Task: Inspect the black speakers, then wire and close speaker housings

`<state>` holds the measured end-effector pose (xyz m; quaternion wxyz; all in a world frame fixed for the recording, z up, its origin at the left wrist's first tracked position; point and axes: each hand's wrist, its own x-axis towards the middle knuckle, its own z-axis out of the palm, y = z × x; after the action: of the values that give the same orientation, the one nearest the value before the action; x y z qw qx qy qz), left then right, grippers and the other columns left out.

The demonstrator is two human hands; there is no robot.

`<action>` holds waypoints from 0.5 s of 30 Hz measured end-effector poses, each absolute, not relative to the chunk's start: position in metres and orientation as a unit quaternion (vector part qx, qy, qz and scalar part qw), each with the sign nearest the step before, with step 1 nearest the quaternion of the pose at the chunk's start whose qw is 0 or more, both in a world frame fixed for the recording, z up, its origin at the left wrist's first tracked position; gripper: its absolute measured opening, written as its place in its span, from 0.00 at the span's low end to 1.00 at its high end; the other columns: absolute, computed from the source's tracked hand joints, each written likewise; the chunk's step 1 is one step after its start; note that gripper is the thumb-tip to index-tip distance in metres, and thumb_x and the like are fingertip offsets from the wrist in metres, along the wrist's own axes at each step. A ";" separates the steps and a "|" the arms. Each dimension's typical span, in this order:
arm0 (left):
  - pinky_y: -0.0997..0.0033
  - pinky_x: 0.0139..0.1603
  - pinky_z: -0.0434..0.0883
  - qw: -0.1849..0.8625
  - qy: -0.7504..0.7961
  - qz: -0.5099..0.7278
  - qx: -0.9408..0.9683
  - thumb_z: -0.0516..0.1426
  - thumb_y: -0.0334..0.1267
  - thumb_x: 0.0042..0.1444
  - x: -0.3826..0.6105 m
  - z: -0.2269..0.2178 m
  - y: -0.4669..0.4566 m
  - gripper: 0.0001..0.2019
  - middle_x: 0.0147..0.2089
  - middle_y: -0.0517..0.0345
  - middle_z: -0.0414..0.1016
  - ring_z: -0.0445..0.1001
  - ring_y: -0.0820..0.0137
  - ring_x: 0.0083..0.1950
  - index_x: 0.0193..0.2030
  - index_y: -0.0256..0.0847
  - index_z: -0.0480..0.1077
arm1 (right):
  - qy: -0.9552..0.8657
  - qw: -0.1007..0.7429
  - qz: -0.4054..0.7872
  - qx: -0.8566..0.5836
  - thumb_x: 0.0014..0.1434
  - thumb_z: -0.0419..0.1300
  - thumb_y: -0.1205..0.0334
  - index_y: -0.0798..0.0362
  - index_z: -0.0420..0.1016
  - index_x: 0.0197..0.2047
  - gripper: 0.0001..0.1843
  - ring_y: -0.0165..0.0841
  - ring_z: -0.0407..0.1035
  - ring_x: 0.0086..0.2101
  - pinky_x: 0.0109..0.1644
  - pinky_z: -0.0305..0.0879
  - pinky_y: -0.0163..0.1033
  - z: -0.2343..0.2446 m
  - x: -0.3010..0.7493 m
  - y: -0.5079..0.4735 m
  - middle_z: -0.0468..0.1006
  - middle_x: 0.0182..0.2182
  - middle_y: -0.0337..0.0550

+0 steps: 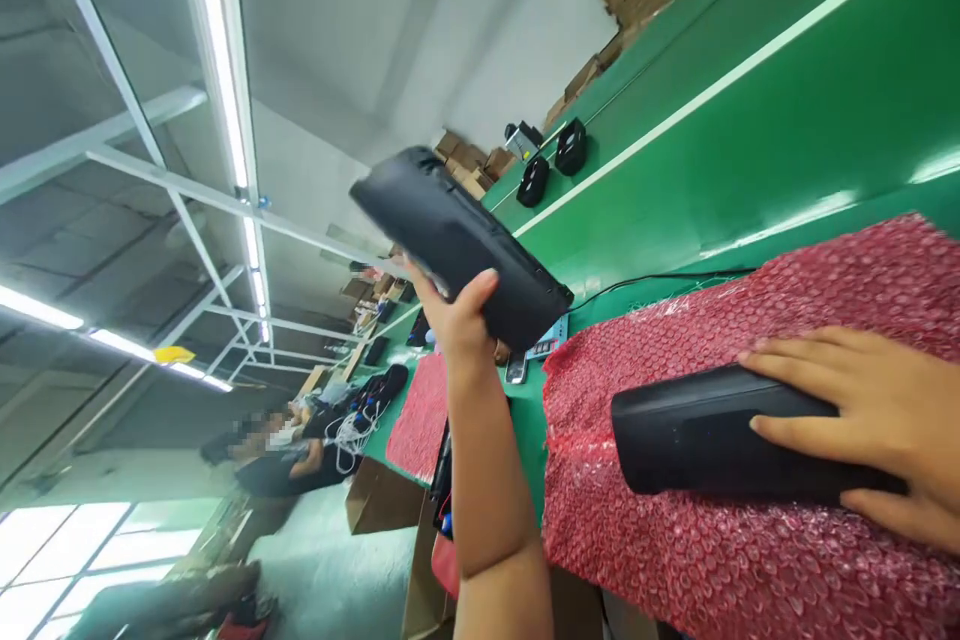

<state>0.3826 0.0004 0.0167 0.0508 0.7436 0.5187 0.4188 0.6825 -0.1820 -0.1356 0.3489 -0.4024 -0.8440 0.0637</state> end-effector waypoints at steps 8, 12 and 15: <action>0.52 0.62 0.63 -0.031 0.644 0.170 0.745 0.69 0.43 0.36 0.503 -0.017 0.145 0.59 0.65 0.46 0.60 0.63 0.49 0.64 0.72 0.48 0.39 | -0.854 0.327 0.101 -0.392 0.40 0.67 0.61 0.46 0.75 0.48 0.28 0.54 0.69 0.48 0.49 0.66 0.61 -0.106 0.677 -0.175 0.73 0.52 0.54; 0.57 0.61 0.65 0.043 0.655 0.101 0.748 0.70 0.44 0.34 0.538 -0.059 0.189 0.59 0.66 0.49 0.62 0.66 0.52 0.63 0.72 0.48 0.43 | -0.861 0.323 0.086 -0.384 0.42 0.71 0.52 0.47 0.76 0.46 0.26 0.53 0.71 0.45 0.45 0.68 0.57 -0.105 0.675 -0.169 0.75 0.49 0.58; 0.55 0.60 0.66 0.077 0.646 0.047 0.758 0.71 0.42 0.31 0.552 -0.086 0.209 0.61 0.66 0.46 0.62 0.66 0.50 0.62 0.71 0.47 0.44 | -0.845 0.364 0.021 -0.392 0.54 0.65 0.51 0.43 0.75 0.45 0.15 0.47 0.71 0.45 0.45 0.67 0.53 -0.111 0.669 -0.165 0.76 0.48 0.53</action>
<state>0.5517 0.2095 -0.0855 0.0773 0.7578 0.6462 0.0470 0.6695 -0.1646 -0.1108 0.3643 -0.3916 -0.8447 0.0212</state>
